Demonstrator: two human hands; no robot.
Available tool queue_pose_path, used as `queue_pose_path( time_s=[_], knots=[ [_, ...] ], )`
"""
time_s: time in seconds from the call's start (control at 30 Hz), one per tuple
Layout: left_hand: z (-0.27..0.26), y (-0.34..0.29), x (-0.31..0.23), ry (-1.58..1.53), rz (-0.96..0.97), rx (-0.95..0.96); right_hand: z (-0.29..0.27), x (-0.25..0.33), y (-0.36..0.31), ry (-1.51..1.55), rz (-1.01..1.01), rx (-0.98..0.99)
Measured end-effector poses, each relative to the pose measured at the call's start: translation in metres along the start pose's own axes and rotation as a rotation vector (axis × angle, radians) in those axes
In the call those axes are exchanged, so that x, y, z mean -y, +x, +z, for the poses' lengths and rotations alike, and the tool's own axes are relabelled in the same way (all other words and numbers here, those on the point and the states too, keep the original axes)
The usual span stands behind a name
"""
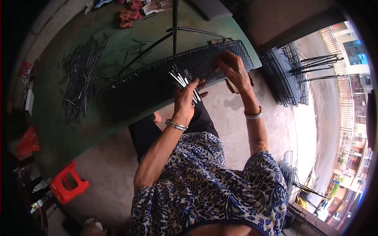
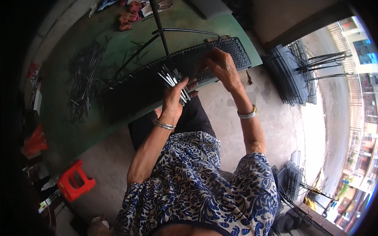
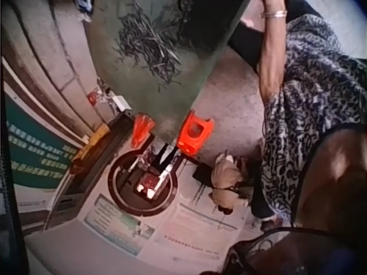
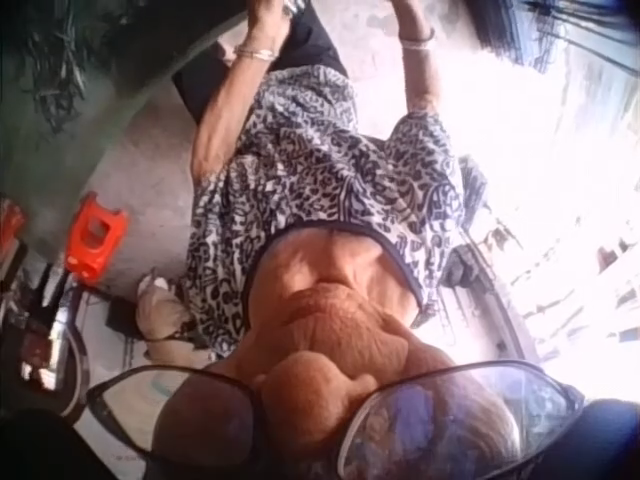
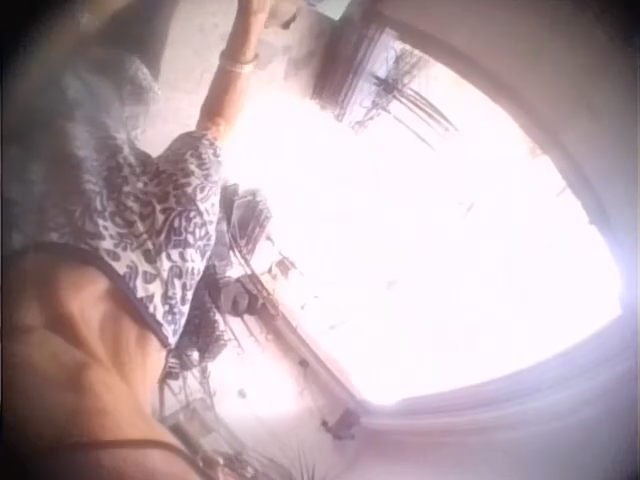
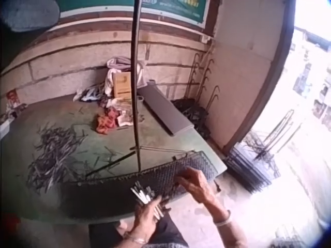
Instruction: Assembling a metal mesh structure by manually inserting spokes into a frame.
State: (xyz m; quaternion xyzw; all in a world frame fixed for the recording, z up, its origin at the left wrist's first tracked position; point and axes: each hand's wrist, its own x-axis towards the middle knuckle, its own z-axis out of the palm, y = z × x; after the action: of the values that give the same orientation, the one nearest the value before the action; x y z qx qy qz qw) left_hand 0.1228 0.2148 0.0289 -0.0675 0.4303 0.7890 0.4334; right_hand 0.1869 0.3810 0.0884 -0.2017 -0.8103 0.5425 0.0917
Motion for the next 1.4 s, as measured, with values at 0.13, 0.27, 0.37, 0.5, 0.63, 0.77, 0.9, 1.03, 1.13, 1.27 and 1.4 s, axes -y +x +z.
queue_pose_path(
  time_s=[0.13, 0.27, 0.37, 0.5, 0.63, 0.77, 0.9, 1.03, 1.13, 1.27, 1.4],
  knots=[
    [0.004, -0.007, 0.001, -0.040, -0.098, 0.024, -0.014, -0.032, 0.027, -0.215, -0.170, -0.467],
    [0.005, -0.009, 0.003, -0.064, -0.167, 0.068, -0.011, -0.042, 0.050, -0.299, -0.239, -0.561],
    [0.006, -0.010, 0.004, -0.082, -0.187, 0.091, -0.010, -0.061, 0.063, -0.341, -0.356, -0.570],
    [0.005, -0.008, 0.002, -0.078, -0.206, 0.092, -0.010, -0.074, 0.072, -0.408, -0.412, -0.563],
    [0.004, -0.008, 0.000, -0.051, -0.225, 0.087, -0.008, -0.069, 0.070, -0.450, -0.398, -0.552],
    [0.005, -0.010, -0.001, -0.045, -0.229, 0.087, -0.009, -0.070, 0.068, -0.487, -0.400, -0.548],
    [0.004, -0.009, 0.003, 0.018, -0.182, 0.052, -0.012, -0.070, 0.070, -0.485, -0.445, -0.460],
    [0.000, -0.009, 0.002, 0.096, -0.144, 0.057, -0.012, -0.065, 0.069, -0.509, -0.442, -0.382],
    [0.000, -0.008, 0.002, 0.081, -0.166, 0.052, -0.017, -0.065, 0.068, -0.525, -0.491, -0.370],
    [0.001, -0.010, 0.002, 0.072, -0.170, 0.064, -0.019, -0.065, 0.069, -0.538, -0.509, -0.347],
    [-0.001, -0.010, 0.001, 0.048, -0.196, 0.043, -0.023, -0.065, 0.072, -0.549, -0.518, -0.302]
  ],
)
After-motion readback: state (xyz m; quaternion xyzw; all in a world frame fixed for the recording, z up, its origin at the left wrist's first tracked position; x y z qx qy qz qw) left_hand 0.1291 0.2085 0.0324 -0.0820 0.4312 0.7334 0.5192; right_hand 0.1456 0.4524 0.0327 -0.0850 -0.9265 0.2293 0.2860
